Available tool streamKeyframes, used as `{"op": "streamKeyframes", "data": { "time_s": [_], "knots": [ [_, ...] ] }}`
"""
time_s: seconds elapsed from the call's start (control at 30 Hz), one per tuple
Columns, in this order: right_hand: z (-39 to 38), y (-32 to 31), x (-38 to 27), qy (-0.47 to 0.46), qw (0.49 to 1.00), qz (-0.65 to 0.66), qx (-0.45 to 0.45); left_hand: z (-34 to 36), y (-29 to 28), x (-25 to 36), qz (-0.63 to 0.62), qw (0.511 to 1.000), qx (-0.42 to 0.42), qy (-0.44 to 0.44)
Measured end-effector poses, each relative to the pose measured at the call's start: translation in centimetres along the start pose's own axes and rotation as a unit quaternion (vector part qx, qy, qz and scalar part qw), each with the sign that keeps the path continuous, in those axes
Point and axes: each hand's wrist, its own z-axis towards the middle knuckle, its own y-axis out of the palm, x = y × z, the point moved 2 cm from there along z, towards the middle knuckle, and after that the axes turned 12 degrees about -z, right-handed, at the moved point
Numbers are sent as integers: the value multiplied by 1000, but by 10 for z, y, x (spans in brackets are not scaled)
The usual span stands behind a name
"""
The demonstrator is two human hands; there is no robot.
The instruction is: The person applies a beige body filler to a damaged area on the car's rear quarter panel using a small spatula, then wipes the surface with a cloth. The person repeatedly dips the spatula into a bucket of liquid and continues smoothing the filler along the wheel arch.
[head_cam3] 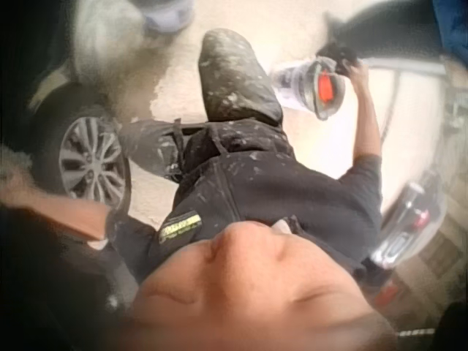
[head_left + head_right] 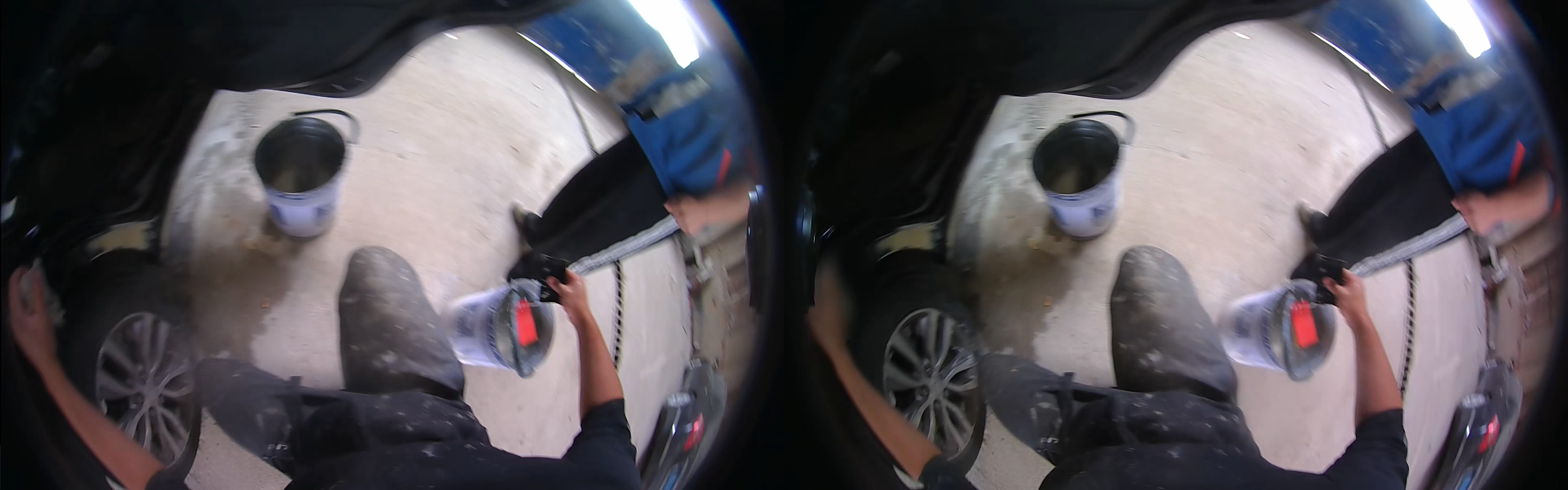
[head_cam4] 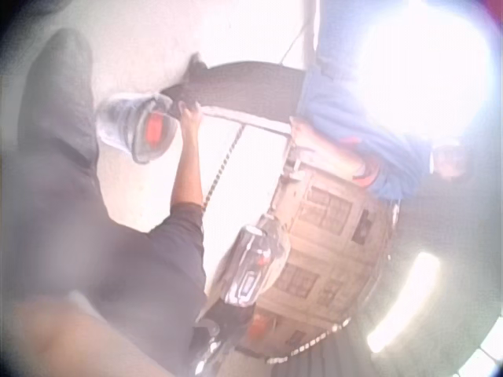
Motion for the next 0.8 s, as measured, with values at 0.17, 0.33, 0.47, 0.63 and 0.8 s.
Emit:
{"op": "streamKeyframes", "data": {
  "time_s": [0.17, 0.33, 0.47, 0.63, 0.8],
  "knots": [
    [49, 26, -39, -75, 989, -100, 76, -13, -4, 30, -66, 998, 9, -11],
    [77, 55, -91, -146, 924, -319, 151, 0, -20, 71, -145, 988, 33, -29],
    [100, 93, -153, -210, 899, -358, 139, 4, -23, 79, -153, 986, 59, 23],
    [130, 174, -250, -261, 890, -367, 72, -1, -19, 79, -131, 989, 53, 29],
    [147, 272, -346, -364, 831, -421, -13, -2, -9, 79, -149, 987, 46, 47]
  ]
}}
